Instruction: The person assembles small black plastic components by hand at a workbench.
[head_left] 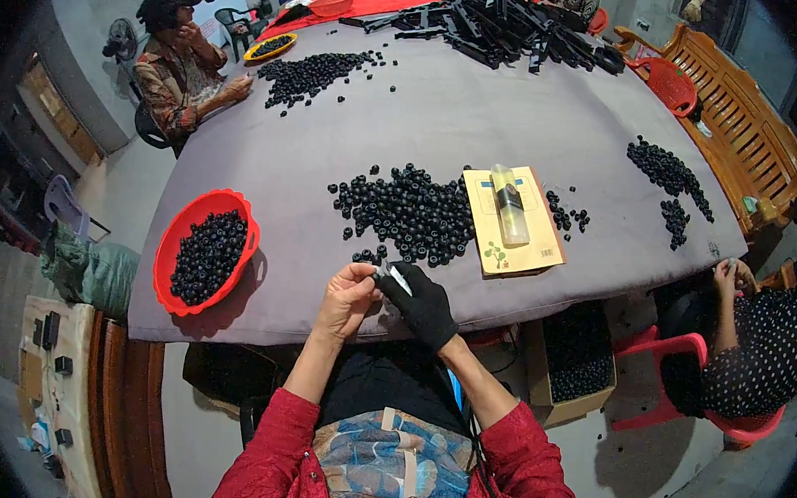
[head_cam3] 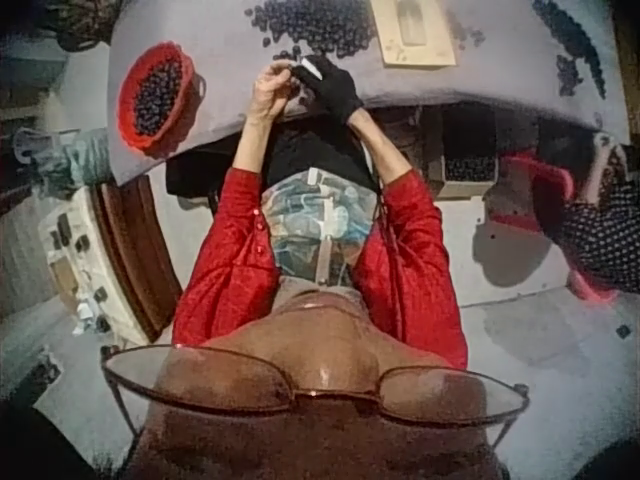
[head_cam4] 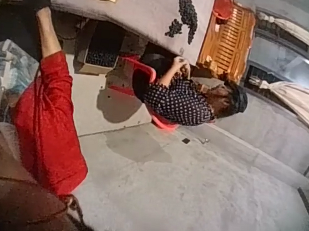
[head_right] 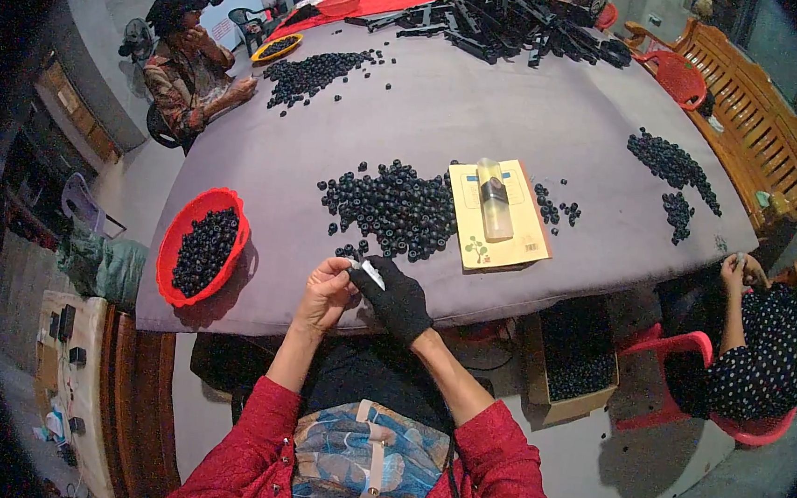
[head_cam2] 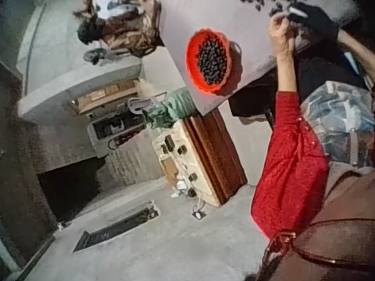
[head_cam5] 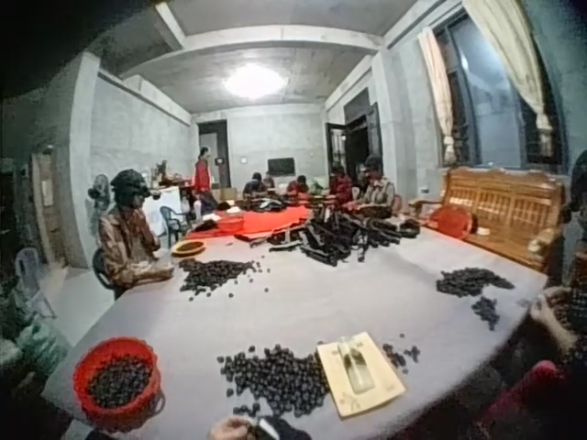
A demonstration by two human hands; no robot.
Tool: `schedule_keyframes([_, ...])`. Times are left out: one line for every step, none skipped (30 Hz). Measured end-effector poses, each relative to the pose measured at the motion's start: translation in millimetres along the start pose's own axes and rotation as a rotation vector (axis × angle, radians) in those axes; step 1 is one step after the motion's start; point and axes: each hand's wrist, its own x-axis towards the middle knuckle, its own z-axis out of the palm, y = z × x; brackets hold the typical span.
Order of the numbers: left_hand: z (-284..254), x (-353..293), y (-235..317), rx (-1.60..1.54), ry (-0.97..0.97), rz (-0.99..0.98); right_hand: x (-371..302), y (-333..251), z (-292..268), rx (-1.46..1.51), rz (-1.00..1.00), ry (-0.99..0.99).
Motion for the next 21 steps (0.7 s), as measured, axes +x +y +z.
schedule_keyframes([-1.6,0.8,-0.8,0.0,0.001,-0.001,-0.4,5.9,1.2,0.001,0.001,0.0])
schedule_keyframes([-2.7,2.4,-1.5,-0.028,-0.021,0.009,0.0,10.3,1.6,-0.082,-0.186,0.038])
schedule_keyframes([-3.8,3.4,-1.9,-0.057,-0.044,0.02,0.3,14.0,2.1,-0.165,-0.373,0.076])
schedule_keyframes([-5.0,3.7,-2.0,-0.056,-0.044,0.02,-0.4,17.5,2.6,-0.165,-0.373,0.076])
schedule_keyframes([-5.3,3.3,-1.7,-0.068,-0.031,0.018,-0.9,9.3,0.8,-0.081,-0.23,0.019])
schedule_keyframes([-5.6,3.0,-1.3,-0.08,-0.018,0.016,-1.0,5.0,0.1,0.003,-0.087,-0.037])
schedule_keyframes([-6.2,3.2,-1.7,-0.079,-0.017,0.017,-0.3,9.1,1.4,0.004,-0.087,-0.038])
schedule_keyframes([-5.2,3.5,-2.4,-0.074,-0.029,0.019,0.3,12.9,2.1,-0.073,-0.19,-0.012])
schedule_keyframes([-4.3,3.7,-2.7,-0.068,-0.04,0.02,0.4,16.1,2.4,-0.149,-0.293,0.015])
schedule_keyframes([-3.6,3.6,-2.4,-0.067,-0.043,0.019,-0.3,19.0,2.7,-0.15,-0.293,0.018])
schedule_keyframes([-2.2,2.0,-0.8,-0.059,-0.037,0.013,-0.7,17.3,3.2,-0.067,-0.24,0.013])
schedule_keyframes([-1.7,0.7,0.1,-0.051,-0.031,0.007,-1.4,15.5,3.7,0.017,-0.186,0.008])
schedule_keyframes([-2.2,-0.2,-0.3,-0.051,-0.03,0.008,-2.7,13.4,3.5,0.017,-0.186,0.006])
schedule_keyframes([-3.6,-0.8,-1.3,-0.031,-0.022,0.015,-2.7,7.0,2.2,0.057,-0.066,-0.003])
schedule_keyframes([-5.4,-1.6,-2.5,-0.01,-0.012,0.023,-1.7,4.4,2.3,0.097,0.055,-0.014])
schedule_keyframes([-7.9,-1.5,-3.4,-0.012,0.0,0.022,0.1,6.4,3.6,0.1,0.062,-0.024])
schedule_keyframes([-7.2,-3.2,-2.9,-0.023,-0.003,0.024,-0.8,7.4,4.5,0.134,0.115,-0.029])
schedule_keyframes([-7.3,-3.7,-2.5,-0.035,-0.002,0.027,-1.4,9.4,5.7,0.167,0.17,-0.036])
schedule_keyframes([-7.9,-0.2,-2.2,-0.06,-0.021,0.035,-0.9,17.8,8.4,0.169,0.109,0.007])
schedule_keyframes([-6.2,0.4,-2.0,-0.08,-0.001,0.05,-2.6,9.4,5.2,0.197,0.152,-0.009])
schedule_keyframes([-5.6,3.3,-1.4,-0.096,0.017,0.072,-0.5,1.4,1.4,0.225,0.188,-0.027])
